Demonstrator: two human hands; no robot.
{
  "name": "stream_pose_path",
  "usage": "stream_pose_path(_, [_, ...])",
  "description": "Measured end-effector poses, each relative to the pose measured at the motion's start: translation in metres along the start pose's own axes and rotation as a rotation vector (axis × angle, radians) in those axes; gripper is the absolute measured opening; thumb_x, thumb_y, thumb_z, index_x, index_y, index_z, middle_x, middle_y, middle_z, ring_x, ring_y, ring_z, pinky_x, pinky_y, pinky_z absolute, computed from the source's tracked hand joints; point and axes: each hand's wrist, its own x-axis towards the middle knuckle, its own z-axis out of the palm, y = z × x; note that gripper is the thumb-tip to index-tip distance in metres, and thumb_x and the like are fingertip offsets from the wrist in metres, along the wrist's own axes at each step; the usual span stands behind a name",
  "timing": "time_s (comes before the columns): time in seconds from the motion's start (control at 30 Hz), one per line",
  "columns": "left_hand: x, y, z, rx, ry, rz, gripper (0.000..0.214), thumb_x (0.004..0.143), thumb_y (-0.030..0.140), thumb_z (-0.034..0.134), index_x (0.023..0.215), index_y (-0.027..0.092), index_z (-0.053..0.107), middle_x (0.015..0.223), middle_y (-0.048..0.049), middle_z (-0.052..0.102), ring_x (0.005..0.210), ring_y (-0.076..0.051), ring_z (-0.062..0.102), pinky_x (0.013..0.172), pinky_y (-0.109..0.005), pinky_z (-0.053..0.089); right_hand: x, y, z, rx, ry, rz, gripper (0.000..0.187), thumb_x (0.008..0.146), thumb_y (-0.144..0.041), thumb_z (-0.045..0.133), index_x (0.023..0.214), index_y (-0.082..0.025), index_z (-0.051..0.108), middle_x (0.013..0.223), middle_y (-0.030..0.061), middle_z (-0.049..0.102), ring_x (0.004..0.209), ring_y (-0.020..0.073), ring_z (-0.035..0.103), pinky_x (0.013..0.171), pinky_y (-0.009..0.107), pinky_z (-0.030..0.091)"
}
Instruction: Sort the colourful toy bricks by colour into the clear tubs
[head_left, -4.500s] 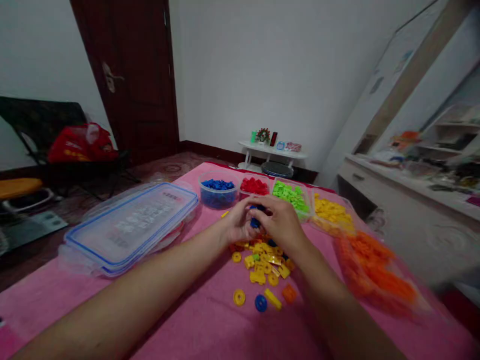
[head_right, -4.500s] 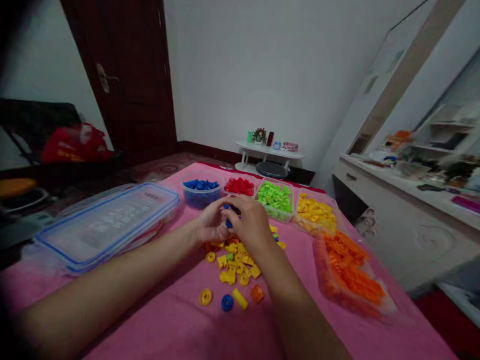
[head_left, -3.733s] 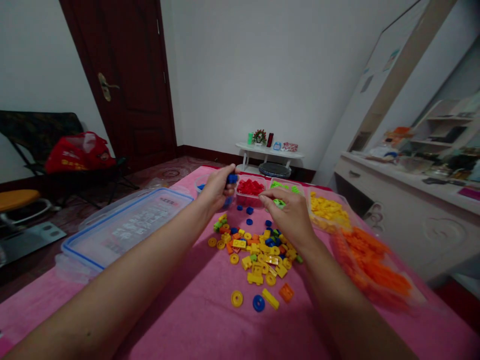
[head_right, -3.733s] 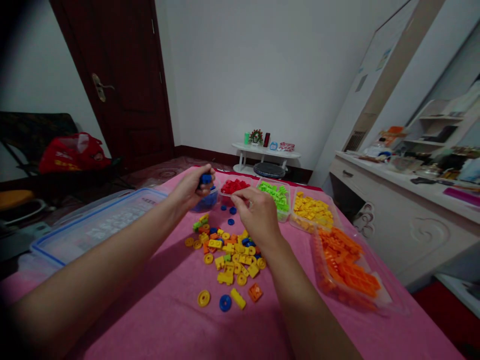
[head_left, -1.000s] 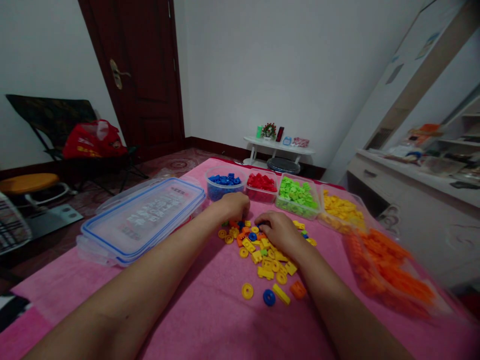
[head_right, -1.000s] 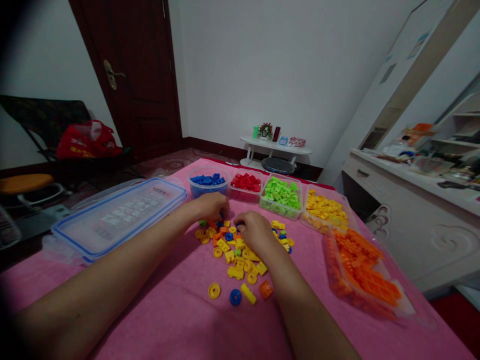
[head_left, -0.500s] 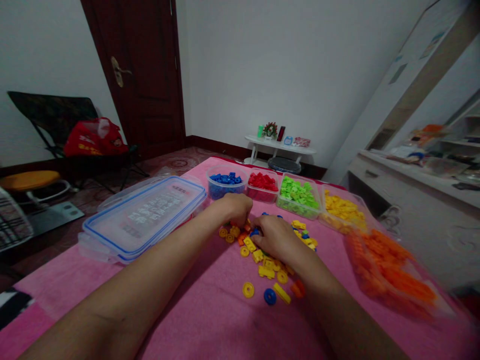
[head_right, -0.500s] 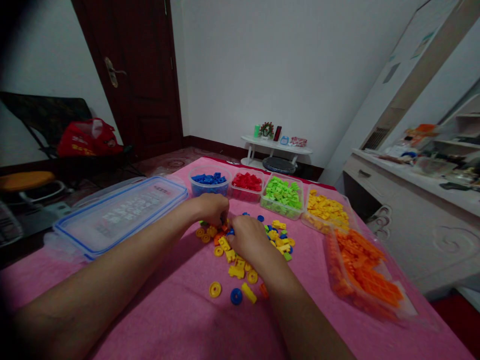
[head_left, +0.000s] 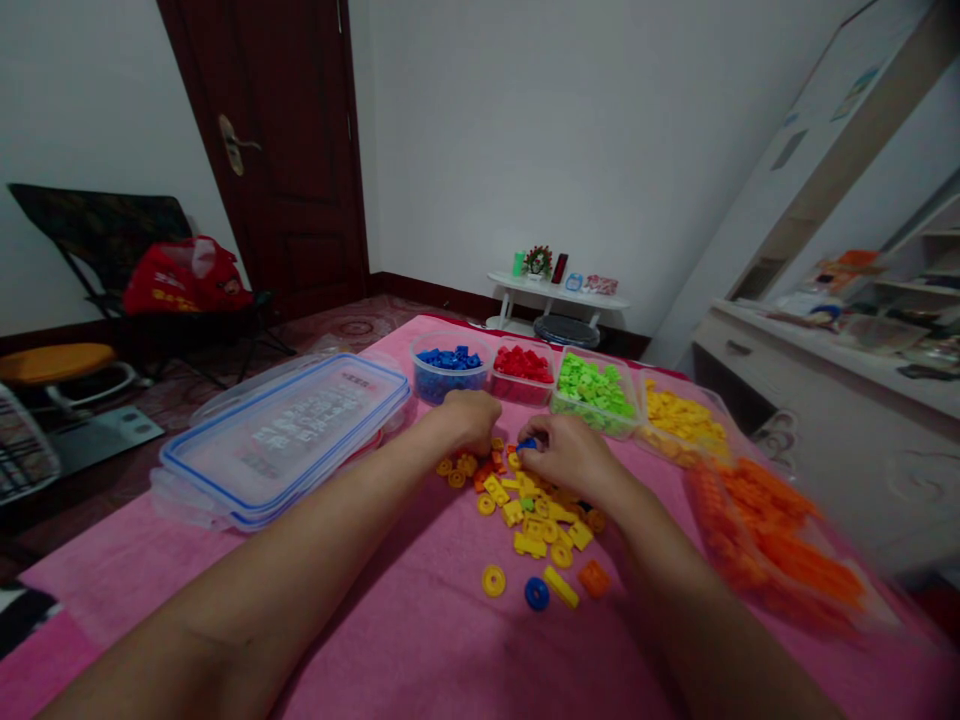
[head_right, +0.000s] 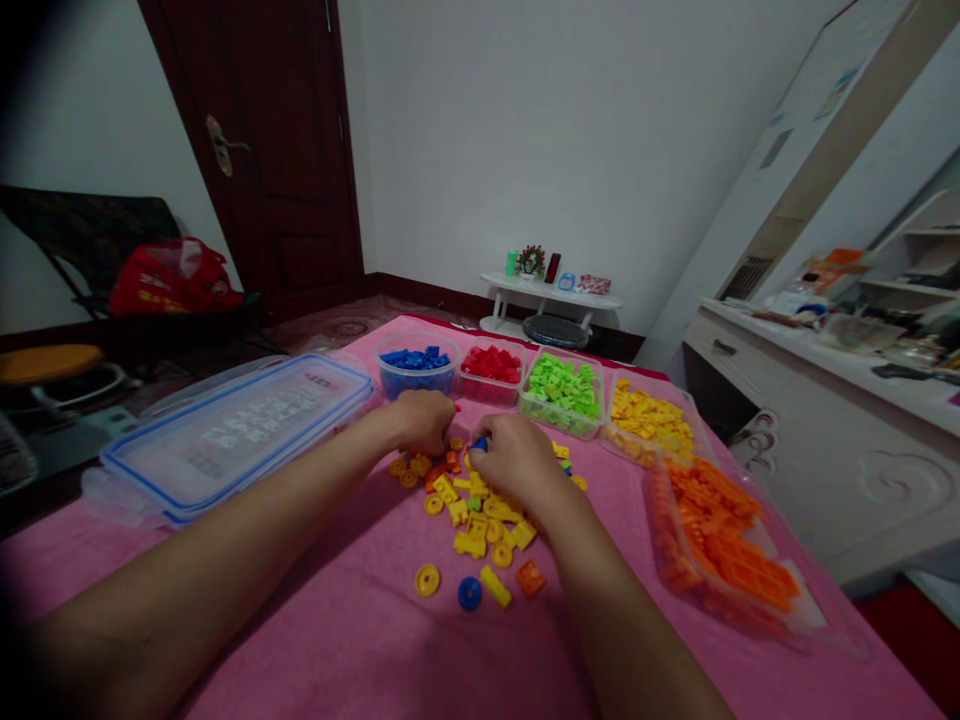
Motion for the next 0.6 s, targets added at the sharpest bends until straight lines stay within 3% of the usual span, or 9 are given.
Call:
stream_pose_path(0.1, [0.004,-0.005,-0.002,-0.270,0.043,0.068,0.022,0.067,0.028,0.064,0.080,0.012,0.071,0.076,-0.0108,0.069,0.070,-0.021,0.064,0.060,-0.026,0.048,0.002,0.004,-0.010,0.121,0.114,0.014,0.021,0.067,-0.022,0.056,0.081,-0.019,0.072,0.065,0.0010,0.064,0.058,0.0127,0.053,0.053,0.023,0.032])
stream_pose_path(0.23, [0.011,0.005,0.000,-1.084,0.081,0.063,0.013,0.077,0.021,0.054,0.076,0.012,0.062,0.059,-0.0008,0.057,0.048,-0.009,0.052,0.043,-0.016,0.038,0.002,0.005,-0.023,0.336,0.368,-0.014,0.024,0.071,-0.027,0.057,0.086,-0.015,0.071,0.062,0.0006,0.061,0.054,0.0117,0.049,0.051,0.023,0.034])
stream_pose_path(0.33, [0.013,0.021,0.003,-1.769,-0.183,-0.014,0.013,0.081,0.019,0.044,0.078,0.012,0.055,0.060,-0.0021,0.056,0.045,-0.009,0.053,0.037,-0.013,0.035,0.002,0.005,-0.027,0.424,0.432,-0.044,0.028,0.071,-0.029,0.058,0.091,-0.014,0.071,0.064,0.0015,0.061,0.054,0.0118,0.049,0.052,0.023,0.036])
stream_pose_path(0.4, [0.013,0.030,0.003,-2.068,-0.370,-0.054,0.015,0.081,0.016,0.039,0.079,0.011,0.053,0.061,-0.0049,0.057,0.047,-0.011,0.057,0.036,-0.014,0.038,0.002,0.006,-0.027,0.447,0.427,-0.058,0.029,0.072,-0.030,0.059,0.093,-0.014,0.071,0.068,0.0027,0.064,0.056,0.0126,0.051,0.053,0.024,0.038])
stream_pose_path(0.5, [0.010,0.036,0.003,-2.289,-0.485,-0.045,0.014,0.081,0.015,0.039,0.078,0.011,0.052,0.059,-0.0065,0.056,0.048,-0.014,0.059,0.034,-0.015,0.041,0.002,0.007,-0.026,0.452,0.433,-0.063,0.030,0.073,-0.031,0.061,0.095,-0.014,0.071,0.070,0.0035,0.065,0.059,0.0136,0.054,0.055,0.025,0.040])
stream_pose_path(0.6, [0.010,0.035,0.007,-2.339,-0.534,0.006,0.017,0.084,0.021,0.041,0.079,0.011,0.053,0.060,-0.0073,0.057,0.047,-0.015,0.058,0.032,-0.016,0.039,0.002,0.008,-0.024,0.458,0.443,-0.082,0.031,0.073,-0.032,0.062,0.097,-0.015,0.071,0.069,0.0026,0.064,0.058,0.0135,0.054,0.054,0.025,0.040])
